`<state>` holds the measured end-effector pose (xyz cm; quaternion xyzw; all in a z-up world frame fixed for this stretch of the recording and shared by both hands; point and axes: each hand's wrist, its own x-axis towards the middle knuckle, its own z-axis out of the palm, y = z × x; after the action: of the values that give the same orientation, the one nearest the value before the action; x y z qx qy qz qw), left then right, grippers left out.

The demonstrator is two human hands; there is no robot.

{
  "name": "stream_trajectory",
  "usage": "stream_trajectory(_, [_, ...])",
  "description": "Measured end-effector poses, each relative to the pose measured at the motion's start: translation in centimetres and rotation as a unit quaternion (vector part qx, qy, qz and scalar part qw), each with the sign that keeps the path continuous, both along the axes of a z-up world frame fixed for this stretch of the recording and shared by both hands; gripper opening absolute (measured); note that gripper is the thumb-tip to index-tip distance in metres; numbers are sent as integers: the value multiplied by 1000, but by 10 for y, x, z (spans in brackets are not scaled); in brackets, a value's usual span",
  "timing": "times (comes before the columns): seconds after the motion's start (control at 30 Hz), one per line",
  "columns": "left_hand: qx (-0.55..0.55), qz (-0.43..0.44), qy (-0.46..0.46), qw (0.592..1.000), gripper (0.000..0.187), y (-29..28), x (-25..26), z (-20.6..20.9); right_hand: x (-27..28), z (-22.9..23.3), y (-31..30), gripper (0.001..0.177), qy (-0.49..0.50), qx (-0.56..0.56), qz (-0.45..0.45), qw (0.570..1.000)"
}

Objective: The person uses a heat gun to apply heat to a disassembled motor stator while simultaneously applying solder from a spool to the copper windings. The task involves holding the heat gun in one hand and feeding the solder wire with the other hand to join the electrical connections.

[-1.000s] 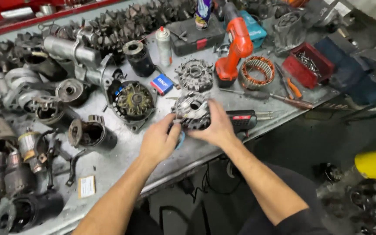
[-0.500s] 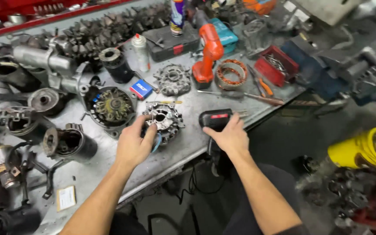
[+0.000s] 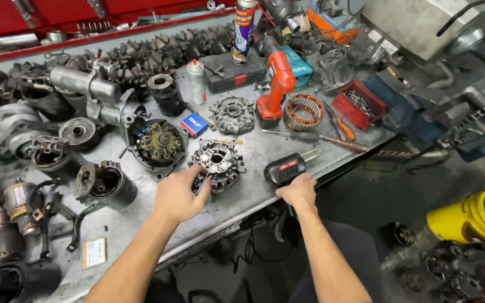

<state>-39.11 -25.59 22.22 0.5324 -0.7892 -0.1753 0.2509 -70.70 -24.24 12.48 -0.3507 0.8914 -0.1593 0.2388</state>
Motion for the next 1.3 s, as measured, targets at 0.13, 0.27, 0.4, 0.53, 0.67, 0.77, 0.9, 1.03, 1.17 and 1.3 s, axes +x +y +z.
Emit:
stream_trajectory(0.13, [-3,-3,16,1000,32,-3,-1,-3,-11,-10,4,86,41,-79,41,995])
stream_trajectory(0.27, [-3,21,42,999,31,2,-1,-1,-17,9,30,67,97,-180,176,963])
stream_trajectory(0.4, [31,100,83,991,40,-1,-7,6,-15,60,61,71,-249,-276,133,919])
stream_trajectory(0.53, [40,144,67,987,49,-14,-9,-20,-20,93,102,78,-674,-386,157,610])
stream_trajectory(0.67, [119,165,37,978,56,-17,-15,-23,-28,86,143,84,-659,-392,173,618])
stream_trajectory(0.77, [147,164,-5,975,69,-9,-20,-21,-50,53,166,102,-689,-306,134,644])
stream_trajectory(0.9, [154,195,40,968,74,-9,-29,-16,-29,64,151,109,-682,-340,179,623])
stream_trajectory(1.03, [105,162,24,981,61,-14,-28,-34,-21,67,149,113,-656,-362,176,638])
stream_trajectory(1.17, [116,127,22,985,60,-43,-17,-28,-28,51,152,115,-608,-328,190,698])
stream_trajectory(1.3, [111,41,18,993,65,-54,-4,-32,-20,48,162,109,-574,-302,234,724])
